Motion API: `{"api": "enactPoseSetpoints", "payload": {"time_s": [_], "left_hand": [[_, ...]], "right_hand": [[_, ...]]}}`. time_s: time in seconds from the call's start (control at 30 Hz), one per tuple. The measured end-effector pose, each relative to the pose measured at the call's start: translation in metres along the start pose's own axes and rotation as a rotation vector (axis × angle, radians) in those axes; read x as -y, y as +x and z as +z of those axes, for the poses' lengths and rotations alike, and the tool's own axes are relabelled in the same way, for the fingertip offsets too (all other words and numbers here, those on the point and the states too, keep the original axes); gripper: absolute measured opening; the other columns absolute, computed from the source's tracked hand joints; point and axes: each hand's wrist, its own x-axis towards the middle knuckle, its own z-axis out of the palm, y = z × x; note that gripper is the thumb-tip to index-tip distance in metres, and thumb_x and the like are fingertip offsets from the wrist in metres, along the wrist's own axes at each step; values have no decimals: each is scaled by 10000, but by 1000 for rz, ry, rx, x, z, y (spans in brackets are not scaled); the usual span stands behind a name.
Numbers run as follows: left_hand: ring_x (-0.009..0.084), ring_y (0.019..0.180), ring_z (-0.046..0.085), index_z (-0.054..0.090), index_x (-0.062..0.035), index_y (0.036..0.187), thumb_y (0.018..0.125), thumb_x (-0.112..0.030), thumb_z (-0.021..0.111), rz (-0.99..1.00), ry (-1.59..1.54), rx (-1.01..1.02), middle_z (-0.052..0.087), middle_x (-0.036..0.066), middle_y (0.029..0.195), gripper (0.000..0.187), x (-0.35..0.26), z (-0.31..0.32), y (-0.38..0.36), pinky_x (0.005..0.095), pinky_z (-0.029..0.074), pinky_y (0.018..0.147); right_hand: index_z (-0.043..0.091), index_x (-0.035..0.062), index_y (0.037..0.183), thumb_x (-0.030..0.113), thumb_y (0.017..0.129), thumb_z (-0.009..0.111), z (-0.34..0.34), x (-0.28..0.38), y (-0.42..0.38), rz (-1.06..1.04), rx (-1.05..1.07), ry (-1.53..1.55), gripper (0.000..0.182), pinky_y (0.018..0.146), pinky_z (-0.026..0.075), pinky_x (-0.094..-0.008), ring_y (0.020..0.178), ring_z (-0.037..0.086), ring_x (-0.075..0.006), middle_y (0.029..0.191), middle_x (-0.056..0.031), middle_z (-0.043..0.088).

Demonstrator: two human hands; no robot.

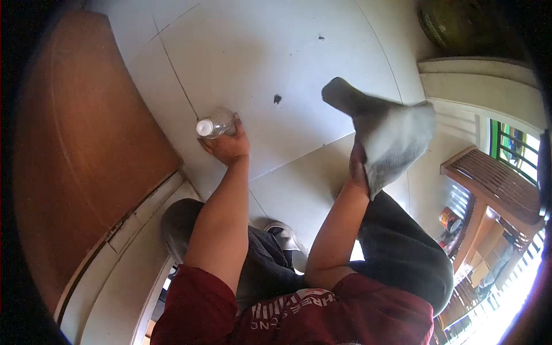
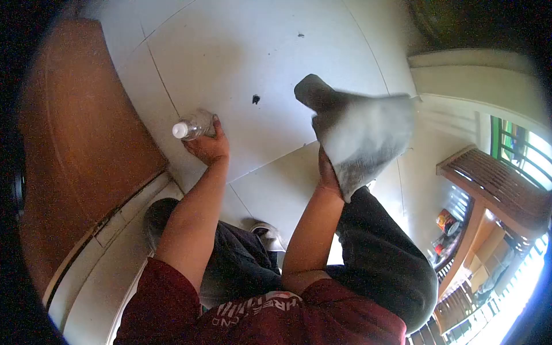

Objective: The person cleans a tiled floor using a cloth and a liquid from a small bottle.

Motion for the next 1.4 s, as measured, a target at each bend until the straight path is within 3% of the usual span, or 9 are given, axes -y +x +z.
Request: {"api": "enactPoseSetpoints", "payload": {"time_s": [0.3, 0.37, 0.53, 0.73, 0.87, 1.03, 1.17, 1.33, 1.4], "left_hand": [[439, 1446, 323, 344, 73, 1493, 845, -603, 706, -6, -17, -21, 391, 276, 1531, 1004, -4, -4, 2, 538, 194, 1237], [443, 1443, 323, 342, 62, 1499, 844, -599, 711, -54, -35, -48, 394, 275, 1529, 1002, -8, -5, -2, 537, 193, 1237], [451, 1431, 334, 351, 51, 1497, 844, -575, 722, 9, -5, -35, 403, 285, 1515, 978, -3, -3, 1, 543, 209, 1227], [462, 1403, 373, 391, 68, 1464, 844, -557, 730, 26, -32, -43, 434, 298, 1486, 942, -8, -7, 4, 546, 225, 1220], [466, 1418, 366, 320, 104, 1496, 859, -610, 706, 10, -24, -21, 393, 308, 1528, 1032, -7, -7, 2, 556, 223, 1215], [462, 1425, 358, 373, 92, 1475, 861, -604, 698, 4, 0, -54, 415, 317, 1502, 983, -5, -1, 2, 552, 223, 1217], [458, 1432, 344, 372, 74, 1483, 864, -595, 695, 12, -7, -40, 412, 299, 1509, 967, -7, -5, 1, 550, 215, 1220], [440, 1416, 372, 403, 61, 1463, 855, -560, 723, 49, -52, -84, 449, 262, 1495, 926, -9, -4, 7, 554, 218, 1217], [432, 1414, 377, 409, 55, 1460, 847, -548, 735, 36, -49, -73, 453, 255, 1495, 919, -6, -9, -2, 555, 222, 1215]], "right_hand": [[675, 65, 1221, 405, 806, 810, 10, 8, 44, 169, 290, 284, 553, 1023, 487, -402, 1173, 635, -297, 1206, -134, 693], [409, 109, 1511, 459, 923, 682, 22, 2, 38, 189, 353, 260, 737, 1211, 280, -420, 1435, 381, -305, 1511, -146, 459], [434, 94, 1487, 470, 925, 665, 13, -17, 24, -4, 23, 35, 714, 1206, 289, -422, 1422, 395, -301, 1504, -146, 468], [553, 74, 1339, 387, 975, 633, 87, -27, 1, 963, -50, 2546, 487, 1117, 403, -368, 1261, 517, -216, 1357, -81, 565], [555, 128, 1351, 513, 987, 556, 126, -7, -23, 614, 342, 1590, 529, 1131, 406, -508, 1264, 517, -290, 1348, -86, 577], [509, 150, 1412, 559, 997, 499, 43, 21, 3, 1049, 378, 2552, 583, 1147, 396, -507, 1292, 513, -307, 1407, -91, 541], [465, 161, 1464, 546, 972, 543, 82, -7, 3, 939, 115, 2437, 630, 1146, 380, -551, 1343, 488, -304, 1466, -80, 517], [574, 155, 1297, 451, 886, 638, 83, 35, 19, 265, 46, 1272, 511, 1044, 451, -511, 1196, 556, -328, 1243, -94, 609], [605, 148, 1231, 425, 866, 669, 71, 37, 19, 522, 120, 1418, 463, 1004, 476, -495, 1145, 573, -329, 1166, -92, 632]]}}
